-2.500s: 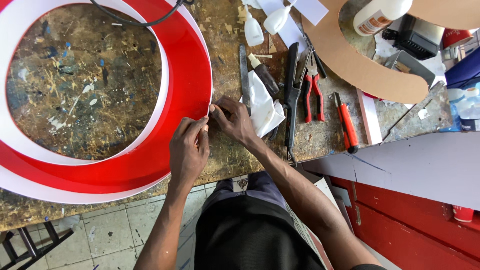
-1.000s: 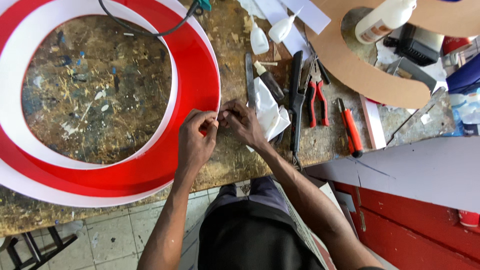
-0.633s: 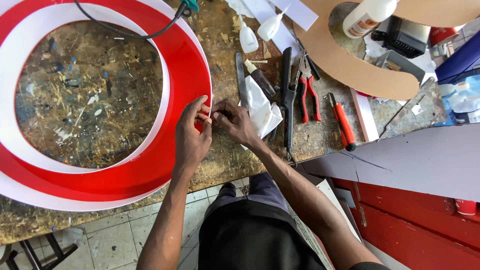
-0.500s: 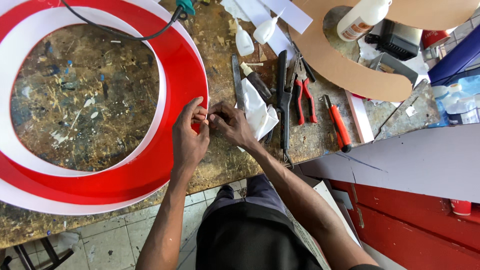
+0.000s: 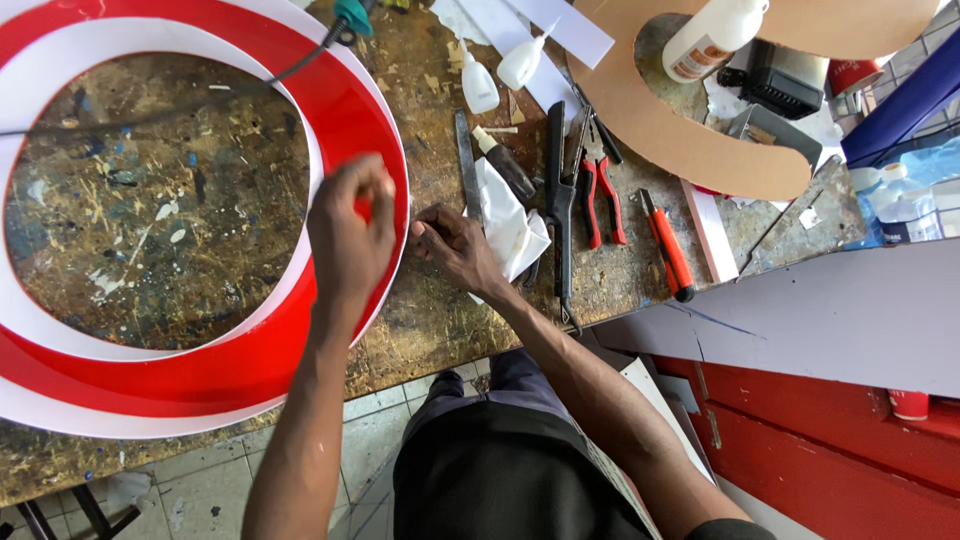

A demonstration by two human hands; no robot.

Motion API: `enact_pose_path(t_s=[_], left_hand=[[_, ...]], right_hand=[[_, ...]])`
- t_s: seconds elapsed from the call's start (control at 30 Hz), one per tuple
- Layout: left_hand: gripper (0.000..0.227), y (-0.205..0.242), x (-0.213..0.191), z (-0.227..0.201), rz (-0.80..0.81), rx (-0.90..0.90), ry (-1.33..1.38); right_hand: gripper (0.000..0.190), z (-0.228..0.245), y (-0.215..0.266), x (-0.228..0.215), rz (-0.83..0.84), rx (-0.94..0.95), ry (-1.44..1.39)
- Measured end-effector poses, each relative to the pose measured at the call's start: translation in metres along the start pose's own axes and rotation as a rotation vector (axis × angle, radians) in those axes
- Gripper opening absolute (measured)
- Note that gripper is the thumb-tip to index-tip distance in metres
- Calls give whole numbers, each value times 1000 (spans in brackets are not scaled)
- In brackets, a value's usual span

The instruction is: The person uses a heat gun to soften a white strip on a red circular sign, then presses and smooths the strip into place. They wipe the surface with a cloth and continue adjusting the strip along the edge of the sign.

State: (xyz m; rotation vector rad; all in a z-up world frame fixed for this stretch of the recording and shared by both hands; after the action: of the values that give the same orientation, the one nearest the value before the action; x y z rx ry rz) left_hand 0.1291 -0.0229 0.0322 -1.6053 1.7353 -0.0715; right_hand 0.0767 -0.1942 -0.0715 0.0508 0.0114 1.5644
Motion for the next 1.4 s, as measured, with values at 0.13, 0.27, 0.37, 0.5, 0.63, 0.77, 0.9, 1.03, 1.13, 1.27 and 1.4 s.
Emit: enact_pose_path(t_s=[0.13, 0.27, 0.37, 0.5, 0.63, 0.77, 0.9, 1.03, 1.13, 1.27, 1.4], left_hand=[[23, -42, 10, 26, -28, 70, -43], [53, -86, 12, 66, 84, 18, -322], [65, -123, 22, 117, 137, -22, -529], [56, -159, 37, 138, 180, -55, -713], [70, -187, 43, 150, 356, -334, -546], [53, -197, 44, 158, 190, -475, -21], [51, -206, 35, 175, -49, -452, 237], [46, -196, 15, 187, -11, -565, 369], [46, -190, 0, 167, 204, -662, 467], [41, -188, -16, 183, -53, -529, 448], [37, -176, -38, 149, -349, -557, 444]], right_hand=[[27, 14, -6, 0, -13, 58, -84], [34, 41, -39, -3, -93, 8, 8], [61, 62, -67, 2, -167, -32, 209], [89, 69, -108, 15, -118, -6, 256], [51, 47, -121, 6, -73, -48, 73], [69, 46, -110, -2, -16, -51, -80], [81, 45, -119, -1, 114, -10, 97], [83, 22, -136, 1, 121, -51, 244], [100, 28, -139, -1, 112, -86, 499], [93, 67, -127, -19, 67, -82, 612], [97, 60, -109, -52, 34, 3, 442]])
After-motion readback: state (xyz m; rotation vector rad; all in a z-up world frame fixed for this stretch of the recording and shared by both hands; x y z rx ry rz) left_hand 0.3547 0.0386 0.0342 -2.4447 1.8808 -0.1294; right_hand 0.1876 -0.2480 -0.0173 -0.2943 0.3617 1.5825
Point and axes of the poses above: each hand's wrist, its own y-axis away from the middle knuckle, its own x-axis out of the palm, z = x × y, the point moved 4 cm from there along -y, towards the middle knuckle, and after that the axes turned 5 degrees about x, right-handed, at the moved point
